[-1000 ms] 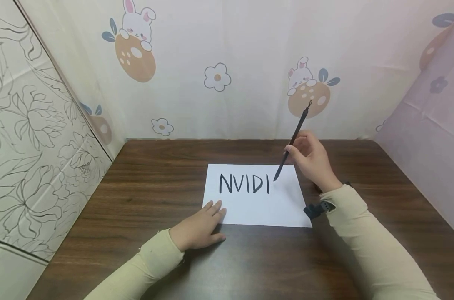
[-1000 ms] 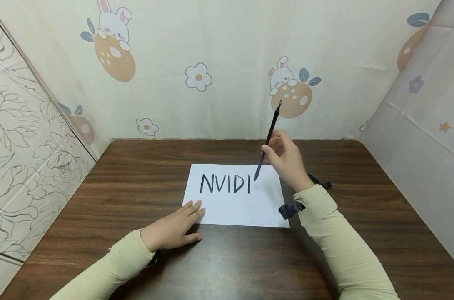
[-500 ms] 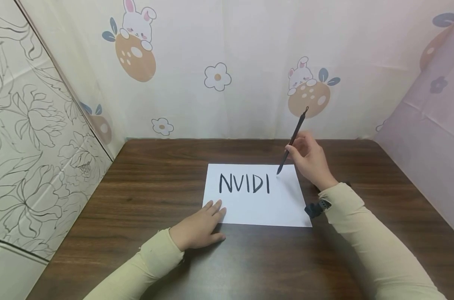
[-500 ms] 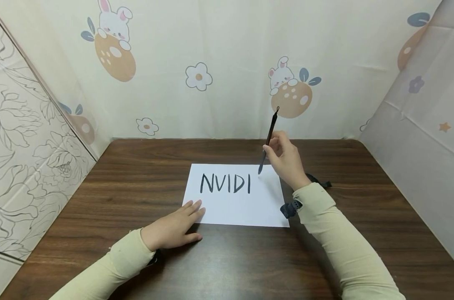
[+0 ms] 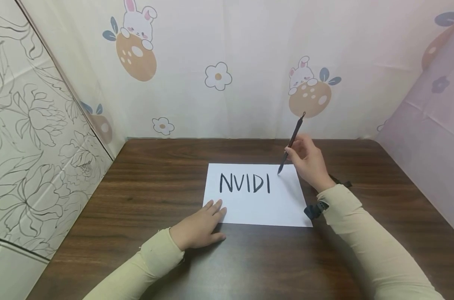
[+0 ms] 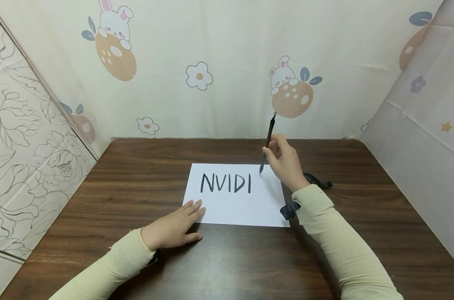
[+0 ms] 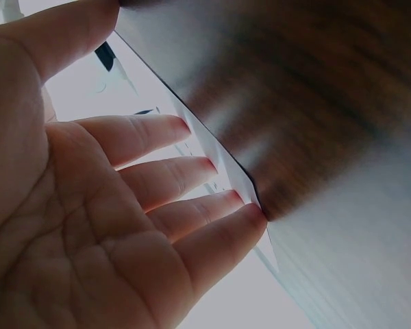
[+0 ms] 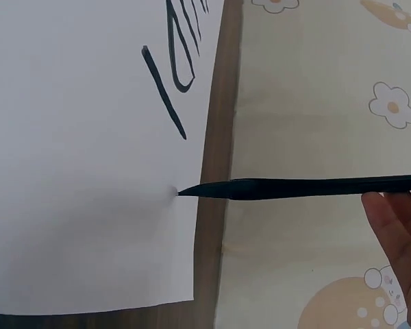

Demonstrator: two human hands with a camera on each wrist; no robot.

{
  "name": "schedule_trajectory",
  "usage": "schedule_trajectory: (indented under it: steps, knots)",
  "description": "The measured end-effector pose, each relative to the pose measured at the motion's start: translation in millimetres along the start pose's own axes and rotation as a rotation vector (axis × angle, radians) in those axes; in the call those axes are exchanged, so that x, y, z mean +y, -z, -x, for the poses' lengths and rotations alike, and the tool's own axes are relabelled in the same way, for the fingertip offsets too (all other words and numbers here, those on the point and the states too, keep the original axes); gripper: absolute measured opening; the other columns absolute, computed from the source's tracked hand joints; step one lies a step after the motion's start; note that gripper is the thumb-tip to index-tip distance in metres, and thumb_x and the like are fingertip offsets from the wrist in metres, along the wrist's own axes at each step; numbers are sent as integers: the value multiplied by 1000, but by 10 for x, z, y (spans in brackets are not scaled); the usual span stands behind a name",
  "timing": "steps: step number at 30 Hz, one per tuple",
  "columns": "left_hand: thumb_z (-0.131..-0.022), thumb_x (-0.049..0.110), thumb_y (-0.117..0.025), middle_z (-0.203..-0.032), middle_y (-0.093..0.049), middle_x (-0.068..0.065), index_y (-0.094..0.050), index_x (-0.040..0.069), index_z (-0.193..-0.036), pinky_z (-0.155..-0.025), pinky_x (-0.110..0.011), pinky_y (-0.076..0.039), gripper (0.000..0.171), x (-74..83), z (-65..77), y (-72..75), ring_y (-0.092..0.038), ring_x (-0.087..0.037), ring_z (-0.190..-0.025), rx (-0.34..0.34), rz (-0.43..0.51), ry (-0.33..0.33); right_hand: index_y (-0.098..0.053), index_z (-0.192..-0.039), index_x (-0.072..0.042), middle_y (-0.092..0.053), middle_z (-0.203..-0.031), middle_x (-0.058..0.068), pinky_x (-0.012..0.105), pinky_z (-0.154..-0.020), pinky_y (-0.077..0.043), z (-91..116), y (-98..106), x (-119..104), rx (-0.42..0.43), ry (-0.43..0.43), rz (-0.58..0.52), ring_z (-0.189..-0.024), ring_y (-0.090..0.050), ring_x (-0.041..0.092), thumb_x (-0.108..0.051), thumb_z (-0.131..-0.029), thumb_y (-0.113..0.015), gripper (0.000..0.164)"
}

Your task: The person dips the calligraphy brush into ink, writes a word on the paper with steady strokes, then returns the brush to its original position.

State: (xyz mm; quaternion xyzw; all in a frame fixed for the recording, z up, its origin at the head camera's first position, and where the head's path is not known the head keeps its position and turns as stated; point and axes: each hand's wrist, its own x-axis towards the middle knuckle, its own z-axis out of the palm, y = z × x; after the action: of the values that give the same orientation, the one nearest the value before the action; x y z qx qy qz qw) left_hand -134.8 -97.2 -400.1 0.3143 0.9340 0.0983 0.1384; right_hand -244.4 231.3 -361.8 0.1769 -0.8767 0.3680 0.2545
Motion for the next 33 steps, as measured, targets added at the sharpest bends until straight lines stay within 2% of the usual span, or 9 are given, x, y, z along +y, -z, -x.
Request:
schedule_trajectory:
  steps: [8, 14, 26, 33]
  knots:
    - [-94, 41, -62, -159, -30, -19, -39, 3, -149, -120, -47, -29, 70, -3, -11, -7, -27, -41, -147, -5, -3, 8, -48, -123, -4, -64, -95, 12, 18, -70, -50, 27, -16, 17, -31, -30, -4, -83, -66, 26, -9, -96, -61, 31]
    - [-94, 41, -62, -159, -30, -19, -39, 3, -149, -120, -47, -29, 71, -2, -11, -4, -27, -40, -147, -9, -2, 10, -49, -123, -4, -65, -96, 13, 26, -72, -48, 50, -11, 11, -39, -34, -4, -88, -65, 28, -10, -96, -61, 31]
    - [-94, 41, -62, -159, -29, -19, -39, 4, -149, -120, -47, -29, 70, -2, -7, -6, -27, -40, -147, -11, 1, 11, -51, -122, -7, -67, -93, 11, 20, -69, -48, 100, -6, 2, -42, -13, -14, -81, -68, 26, -10, -94, -64, 31]
    - [-94, 41, -62, -159, -29, -18, -39, 4, -149, -120, -47, -29, 71, -4, -6, -10, -27, -40, -147, -13, 3, 15, -51, -125, -11, -66, -93, 7, 16, -70, -52, 142, 6, -56, -68, -66, -24, -79, -71, 24, -10, -94, -65, 34]
